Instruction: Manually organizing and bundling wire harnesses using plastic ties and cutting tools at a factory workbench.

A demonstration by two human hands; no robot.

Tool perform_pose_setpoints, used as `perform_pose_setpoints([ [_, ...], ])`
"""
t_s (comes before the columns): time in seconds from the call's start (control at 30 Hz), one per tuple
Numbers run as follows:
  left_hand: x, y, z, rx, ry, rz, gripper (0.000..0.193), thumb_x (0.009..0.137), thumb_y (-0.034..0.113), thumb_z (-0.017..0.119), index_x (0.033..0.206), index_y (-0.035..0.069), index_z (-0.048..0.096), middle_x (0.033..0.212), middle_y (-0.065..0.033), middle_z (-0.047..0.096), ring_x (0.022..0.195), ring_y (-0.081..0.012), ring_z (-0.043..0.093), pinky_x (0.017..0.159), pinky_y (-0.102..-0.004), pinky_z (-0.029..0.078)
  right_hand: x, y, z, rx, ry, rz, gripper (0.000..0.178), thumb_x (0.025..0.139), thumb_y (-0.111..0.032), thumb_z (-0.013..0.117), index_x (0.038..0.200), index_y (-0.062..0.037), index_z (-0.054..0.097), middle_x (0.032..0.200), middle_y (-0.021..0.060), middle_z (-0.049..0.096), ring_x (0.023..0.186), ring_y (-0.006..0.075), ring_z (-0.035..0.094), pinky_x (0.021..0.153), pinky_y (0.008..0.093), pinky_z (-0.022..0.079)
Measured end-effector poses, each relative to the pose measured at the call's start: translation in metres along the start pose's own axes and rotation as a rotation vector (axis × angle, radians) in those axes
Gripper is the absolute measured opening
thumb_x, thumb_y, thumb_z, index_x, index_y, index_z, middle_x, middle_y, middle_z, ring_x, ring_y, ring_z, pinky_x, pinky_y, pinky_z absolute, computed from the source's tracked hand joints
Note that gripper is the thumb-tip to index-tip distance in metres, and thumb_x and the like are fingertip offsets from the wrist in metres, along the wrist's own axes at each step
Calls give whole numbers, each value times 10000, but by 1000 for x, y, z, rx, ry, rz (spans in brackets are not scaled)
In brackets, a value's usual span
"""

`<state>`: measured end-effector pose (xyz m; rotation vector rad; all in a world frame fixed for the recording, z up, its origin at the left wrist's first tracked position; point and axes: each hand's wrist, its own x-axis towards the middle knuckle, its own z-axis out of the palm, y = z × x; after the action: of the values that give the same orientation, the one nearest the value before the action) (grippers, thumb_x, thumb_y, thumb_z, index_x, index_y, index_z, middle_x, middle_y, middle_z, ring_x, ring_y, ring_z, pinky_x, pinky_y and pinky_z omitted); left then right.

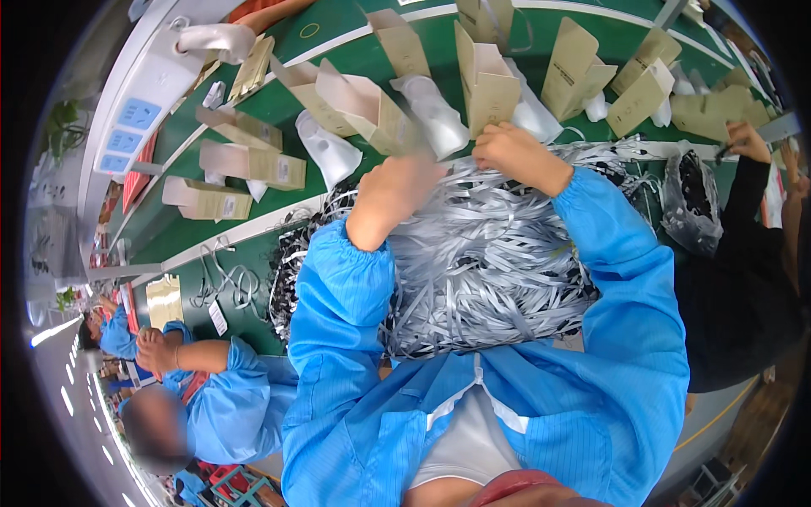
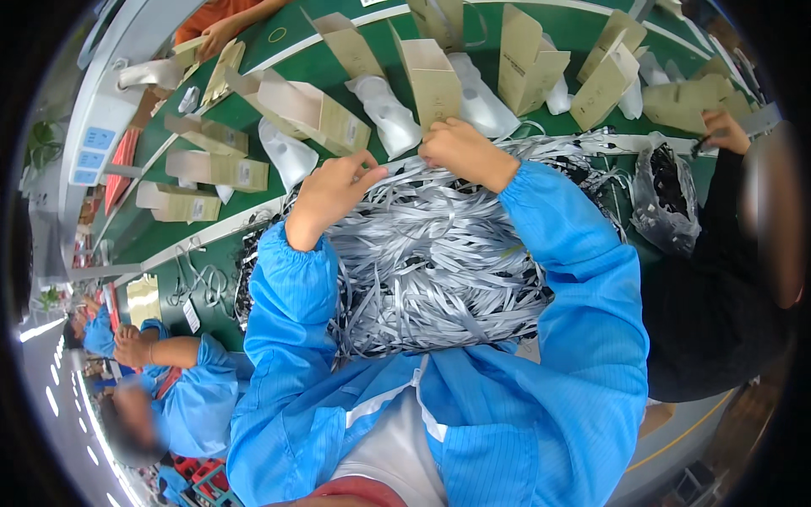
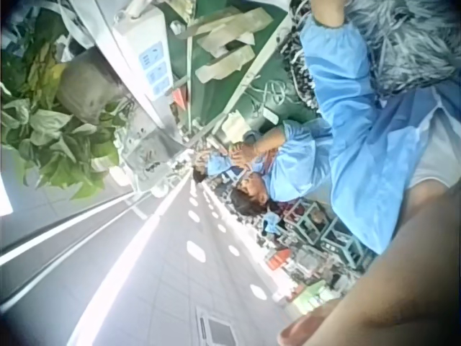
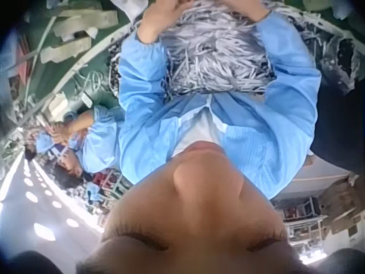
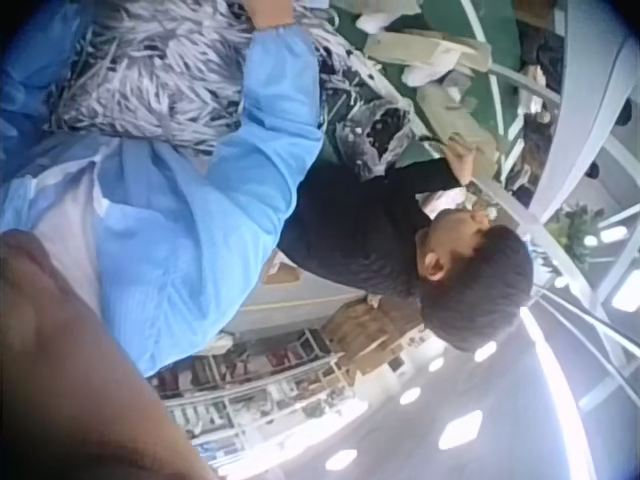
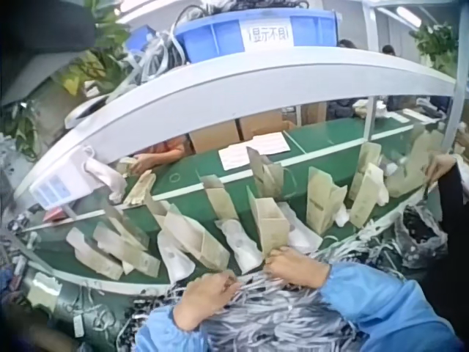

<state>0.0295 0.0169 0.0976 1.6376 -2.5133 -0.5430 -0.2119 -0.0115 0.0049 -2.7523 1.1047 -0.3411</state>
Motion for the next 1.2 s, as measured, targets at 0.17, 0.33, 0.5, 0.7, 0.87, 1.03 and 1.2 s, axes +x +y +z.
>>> perform_pose_setpoints([
  [0.17, -3, 0, -9, -262, 42, 206, 513, 886, 323, 697, 1259, 22, 515, 1105, -201, 632, 1056, -306, 621, 818, -379, 487, -9, -39, -80, 425, 230, -72, 112, 885, -155, 635, 968, -104, 580, 914, 56, 613, 952, 230, 570, 876, 380, 437],
  [0.33, 12, 38, -13, -696, 90, 742, 765, 893, 312, 711, 1449, -17, 301, 1381, -177, 461, 1323, -300, 427, 985, -383, 427, -3, -95, -139, 1468, 505, -84, 137, 1014, -253, 494, 1067, -127, 487, 799, 26, 553, 785, 155, 547, 710, 330, 446],
  [0.5, 11, 70, -13, -1210, -470, 802, 372, 963, 318, 620, 1135, 1, 531, 1026, -82, 571, 941, -178, 544, 782, -301, 455, -23, -111, -205, 1886, 387, -339, 228, 989, -252, 527, 1072, -72, 416, 836, 34, 448, 768, 152, 437, 676, 290, 339],
  [0.7, -1, 100, -67, -1340, -336, 578, 334, 1014, 341, 526, 826, 65, 536, 685, 49, 449, 571, -28, 368, 507, -211, 303, -77, -104, -254, 1021, 1179, -258, 139, 1036, -195, 424, 1062, -69, 477, 704, -13, 315, 600, 101, 316, 543, 246, 307],
  [0.87, -10, 112, -104, -1381, 117, 438, 363, 1014, 354, 521, 762, 93, 525, 611, 74, 383, 487, -17, 294, 445, -212, 219, -59, -111, -212, 409, 1000, 285, 588, 890, -266, 687, 1346, -9, 419, 892, 13, 430, 810, 146, 454, 751, 307, 404],
  [1.03, -10, 130, -94, -1241, 102, 404, 371, 1011, 346, 525, 748, 84, 526, 624, 39, 467, 519, -55, 475, 480, -208, 346, -5, -111, -150, 868, 164, 154, 725, 803, -319, 798, 1347, -1, 439, 1144, 67, 502, 900, 136, 455, 799, 305, 403],
  [1.2, -4, 60, -85, -1343, 153, 397, 369, 1018, 330, 511, 765, 63, 551, 707, -4, 580, 705, -113, 629, 613, -233, 468, -13, -110, -127, 1337, 73, 230, 336, 947, -333, 637, 941, -2, 580, 901, 40, 512, 834, 151, 493, 728, 287, 402],
])
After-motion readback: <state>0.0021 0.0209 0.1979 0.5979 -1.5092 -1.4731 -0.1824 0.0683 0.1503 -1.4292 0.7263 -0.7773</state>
